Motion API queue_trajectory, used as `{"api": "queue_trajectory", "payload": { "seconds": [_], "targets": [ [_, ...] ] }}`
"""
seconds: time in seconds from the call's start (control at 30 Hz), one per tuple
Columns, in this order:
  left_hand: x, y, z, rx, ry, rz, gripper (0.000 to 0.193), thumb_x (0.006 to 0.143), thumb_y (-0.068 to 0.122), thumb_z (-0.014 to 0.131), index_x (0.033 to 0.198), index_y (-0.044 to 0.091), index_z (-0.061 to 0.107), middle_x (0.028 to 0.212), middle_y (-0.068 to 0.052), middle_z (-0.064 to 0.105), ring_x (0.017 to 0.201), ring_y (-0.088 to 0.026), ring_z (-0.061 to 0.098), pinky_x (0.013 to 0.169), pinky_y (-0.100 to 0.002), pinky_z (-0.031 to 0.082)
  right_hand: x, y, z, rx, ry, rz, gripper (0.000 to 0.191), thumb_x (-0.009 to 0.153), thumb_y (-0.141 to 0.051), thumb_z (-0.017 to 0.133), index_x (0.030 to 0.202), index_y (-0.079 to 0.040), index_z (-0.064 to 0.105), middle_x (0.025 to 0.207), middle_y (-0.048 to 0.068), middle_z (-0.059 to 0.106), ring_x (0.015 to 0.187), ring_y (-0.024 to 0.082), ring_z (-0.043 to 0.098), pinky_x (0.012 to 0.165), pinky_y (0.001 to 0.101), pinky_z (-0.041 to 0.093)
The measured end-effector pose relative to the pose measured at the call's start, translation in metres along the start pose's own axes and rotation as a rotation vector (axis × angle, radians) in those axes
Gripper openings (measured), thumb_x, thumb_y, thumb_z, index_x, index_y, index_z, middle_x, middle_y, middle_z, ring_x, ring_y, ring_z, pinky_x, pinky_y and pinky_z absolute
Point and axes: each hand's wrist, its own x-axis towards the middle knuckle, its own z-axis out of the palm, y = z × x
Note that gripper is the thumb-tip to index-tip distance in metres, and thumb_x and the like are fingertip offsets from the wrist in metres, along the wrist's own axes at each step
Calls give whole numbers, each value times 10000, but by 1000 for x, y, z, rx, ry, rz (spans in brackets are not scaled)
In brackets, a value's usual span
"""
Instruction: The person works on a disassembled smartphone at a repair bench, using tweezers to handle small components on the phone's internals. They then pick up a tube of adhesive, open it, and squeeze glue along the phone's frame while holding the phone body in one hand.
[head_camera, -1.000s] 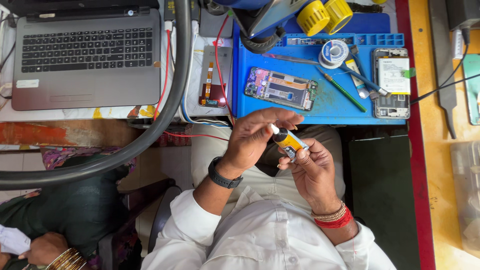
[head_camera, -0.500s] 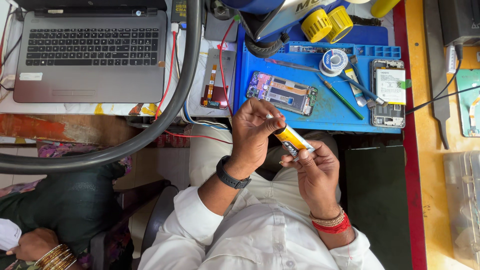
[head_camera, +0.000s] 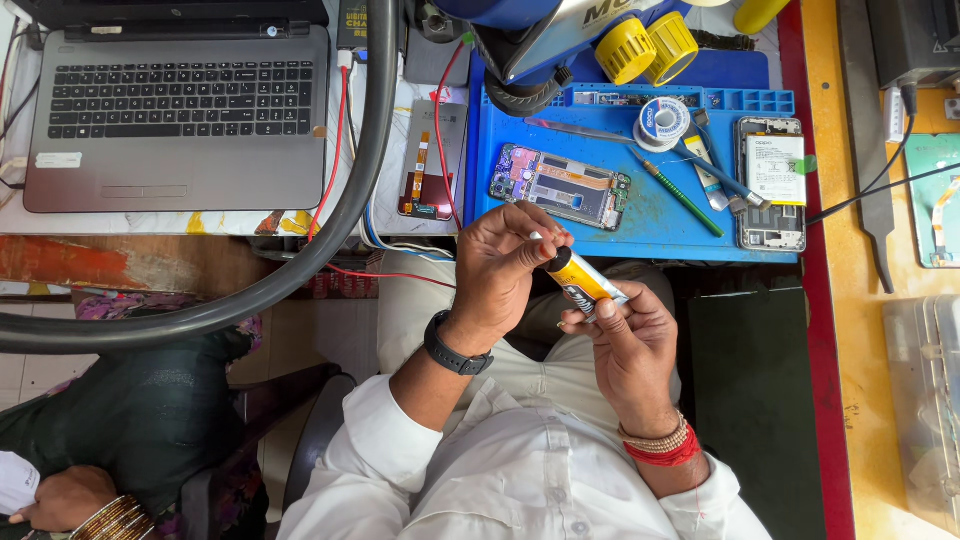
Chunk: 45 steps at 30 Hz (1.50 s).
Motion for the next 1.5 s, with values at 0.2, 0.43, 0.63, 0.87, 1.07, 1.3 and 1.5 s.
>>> {"api": "queue_trajectory", "payload": {
  "seconds": [0.2,0.43,0.63,0.87,1.07,1.3,1.5],
  "targets": [
    [-2,-6,1,17,126,59,272,898,-7,824,891,77,566,930,-53,633,918,-187,661,857,-352,532,-4,6,5,-100,26,-83,207,1039,-46,630,1208,72,603,982,194,741,886,275,770,802,432,649],
    [2,-1,10,-54,169,42,241,924,-19,788,927,96,577,958,-76,653,903,-201,687,857,-366,556,-7,6,10,-194,39,-142,209,1052,-50,621,1223,67,596,1000,189,746,897,260,769,843,403,636],
    [-5,10,6,-92,-64,-138,328,1028,195,618,1291,6,670,1220,-158,718,1167,-239,698,1117,-418,516,-2,1,4,-60,65,-54,196,1045,-47,614,1208,61,595,1031,213,746,883,275,766,798,421,636],
    [-4,0,-3,-26,-8,-20,137,958,60,789,1050,2,704,1036,-135,746,1016,-242,714,1078,-482,560,-6,-1,6,-39,8,-55,200,1057,-51,611,1223,60,602,1035,219,742,891,280,768,804,424,638],
    [0,-2,1,-87,58,2,175,896,4,818,976,44,667,975,-82,702,1014,-212,691,1009,-422,562,-7,0,8,-49,6,-78,205,1049,-51,619,1220,61,603,1030,207,748,885,271,767,801,420,640],
    [-1,-2,7,-92,168,33,196,910,-29,788,942,59,616,957,-67,667,960,-177,675,918,-334,536,-10,1,12,-194,27,-170,207,1051,-38,624,1221,77,596,1040,205,749,905,259,769,846,389,637],
    [0,-8,10,-71,253,72,207,923,-33,786,940,56,600,949,-61,656,894,-148,642,858,-306,509,-13,1,20,-366,56,-251,200,1046,-46,631,1202,74,593,1056,207,752,908,248,778,839,353,641]
  ]
}}
